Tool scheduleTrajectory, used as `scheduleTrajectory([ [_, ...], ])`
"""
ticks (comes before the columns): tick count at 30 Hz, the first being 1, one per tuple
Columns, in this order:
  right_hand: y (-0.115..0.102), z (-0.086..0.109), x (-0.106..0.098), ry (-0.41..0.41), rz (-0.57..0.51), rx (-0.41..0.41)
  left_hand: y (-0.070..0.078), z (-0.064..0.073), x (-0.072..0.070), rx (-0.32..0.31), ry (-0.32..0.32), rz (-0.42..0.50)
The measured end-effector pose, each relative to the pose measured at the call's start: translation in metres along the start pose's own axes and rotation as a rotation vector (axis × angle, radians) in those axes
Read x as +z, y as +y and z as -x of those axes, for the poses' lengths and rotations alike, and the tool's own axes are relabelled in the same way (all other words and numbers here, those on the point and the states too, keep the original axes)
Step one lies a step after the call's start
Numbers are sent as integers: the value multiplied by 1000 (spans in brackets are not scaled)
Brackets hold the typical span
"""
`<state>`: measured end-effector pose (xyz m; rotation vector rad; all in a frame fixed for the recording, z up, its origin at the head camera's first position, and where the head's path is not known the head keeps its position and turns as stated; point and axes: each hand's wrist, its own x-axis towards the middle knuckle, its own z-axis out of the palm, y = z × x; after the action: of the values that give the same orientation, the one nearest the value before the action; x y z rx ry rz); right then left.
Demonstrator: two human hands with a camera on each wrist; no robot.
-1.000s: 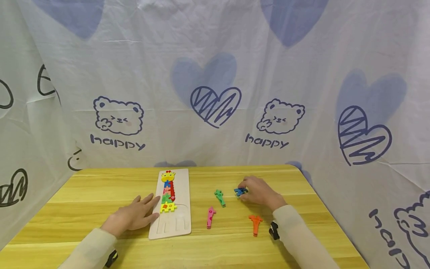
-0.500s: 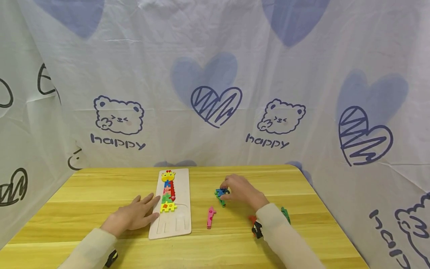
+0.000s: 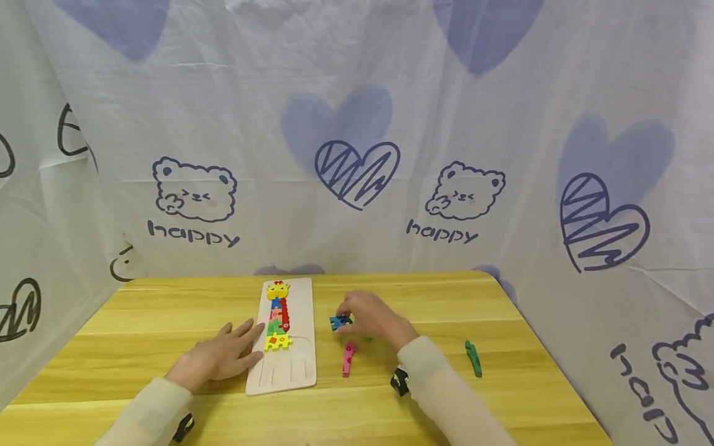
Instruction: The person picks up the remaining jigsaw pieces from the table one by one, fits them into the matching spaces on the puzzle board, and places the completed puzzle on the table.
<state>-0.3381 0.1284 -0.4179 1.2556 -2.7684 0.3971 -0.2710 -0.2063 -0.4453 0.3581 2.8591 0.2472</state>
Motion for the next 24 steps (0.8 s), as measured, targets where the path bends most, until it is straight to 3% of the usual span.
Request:
scheduleTrajectory([
  [5,-11,-10,5,-18,-26,19,0,0,-1,2,11,-12],
  [24,-40,-36,31,-68,52,10,0,-1,1,-19,-7,3],
])
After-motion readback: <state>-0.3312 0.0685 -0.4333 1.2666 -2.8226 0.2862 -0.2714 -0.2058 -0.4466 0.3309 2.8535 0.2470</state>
